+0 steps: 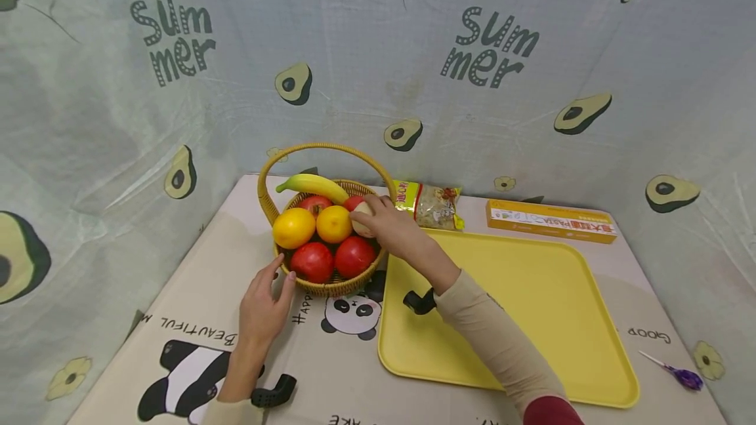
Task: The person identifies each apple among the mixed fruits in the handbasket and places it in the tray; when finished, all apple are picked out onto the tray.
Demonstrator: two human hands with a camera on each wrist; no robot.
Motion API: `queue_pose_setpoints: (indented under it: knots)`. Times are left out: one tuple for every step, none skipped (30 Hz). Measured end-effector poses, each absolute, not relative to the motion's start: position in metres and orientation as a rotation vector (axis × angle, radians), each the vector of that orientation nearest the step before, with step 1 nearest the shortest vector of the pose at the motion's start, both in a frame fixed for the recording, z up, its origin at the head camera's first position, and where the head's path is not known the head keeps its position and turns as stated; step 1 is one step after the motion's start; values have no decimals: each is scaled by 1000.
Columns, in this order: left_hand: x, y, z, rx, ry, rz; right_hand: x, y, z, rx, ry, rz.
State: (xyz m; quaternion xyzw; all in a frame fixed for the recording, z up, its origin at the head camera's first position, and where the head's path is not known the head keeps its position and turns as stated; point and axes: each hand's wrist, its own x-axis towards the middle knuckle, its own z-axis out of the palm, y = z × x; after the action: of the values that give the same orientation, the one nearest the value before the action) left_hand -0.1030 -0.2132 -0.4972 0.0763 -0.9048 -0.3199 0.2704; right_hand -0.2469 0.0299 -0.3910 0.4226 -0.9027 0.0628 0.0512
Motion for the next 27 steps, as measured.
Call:
queue_pose_setpoints:
  knots:
    - [-103,-213,-497,204,-2438,-860,-246,30,-391,1288,-2732,203]
    - [-103,-214,-498,205,-2438,-857,-246,30,-392,1287,-2717,207]
    - [-103,-214,-498,205,-2439,-855,-245,30,-392,1285,-2701,213]
    - [-103,-213,-498,204,-2437,-852,-245,30,-392,1279,-2687,220]
    - [-103,-213,-498,203,-2436,-851,-244,29,-391,1270,-2672,229]
    - [-103,-213,-497,203,-2437,-850,-243,29,-391,1258,-2655,230]
    - [-103,-213,-497,203,-2437,-848,-242,28,-390,1239,-2645,239]
    - [-104,-213,-497,201,-2434,-850,-242,27,-390,1217,-2639,246]
    - [-104,-213,-498,199,-2433,-851,-241,26,-389,1196,-2631,264]
    - [-104,-213,-498,197,-2431,-853,-241,25,-388,1174,-2628,281]
    - [-105,-213,-498,196,-2430,-854,-240,23,-387,1152,-2624,291]
    - [-105,-213,-498,194,-2430,-855,-240,22,-387,1130,-2621,304]
    - [-105,-213,-499,194,-2429,-856,-240,20,-386,1110,-2615,322]
    - [-105,-213,-499,192,-2427,-857,-239,18,-385,1092,-2608,340]
    - [-105,-213,-499,193,-2429,-856,-239,16,-385,1072,-2604,357]
    - [-106,-213,-499,192,-2428,-855,-239,14,-385,1053,-2600,371]
    - [-106,-214,-499,192,-2428,-853,-240,12,-384,1038,-2595,389]
    - [-106,-214,-499,193,-2428,-853,-241,10,-384,1023,-2592,415]
    - [-106,-214,-499,194,-2429,-851,-241,8,-383,1008,-2590,441]
    - [-106,-214,-499,194,-2429,-850,-243,5,-383,991,-2593,471]
    - [-106,-214,-499,195,-2430,-850,-244,3,-383,975,-2596,498]
    - [-106,-214,-499,193,-2428,-851,-245,0,-383,959,-2601,526]
    - [-106,-214,-499,192,-2428,-852,-247,-2,-382,940,-2610,559]
    - [-106,-214,-499,190,-2427,-853,-249,-5,-381,920,-2619,591]
    - [-106,-214,-498,188,-2426,-854,-251,-7,-381,898,-2632,627]
    - [-106,-214,-498,185,-2425,-855,-253,-9,-380,875,-2645,667]
    - [-106,-214,-498,184,-2424,-854,-255,-12,-379,854,-2654,706]
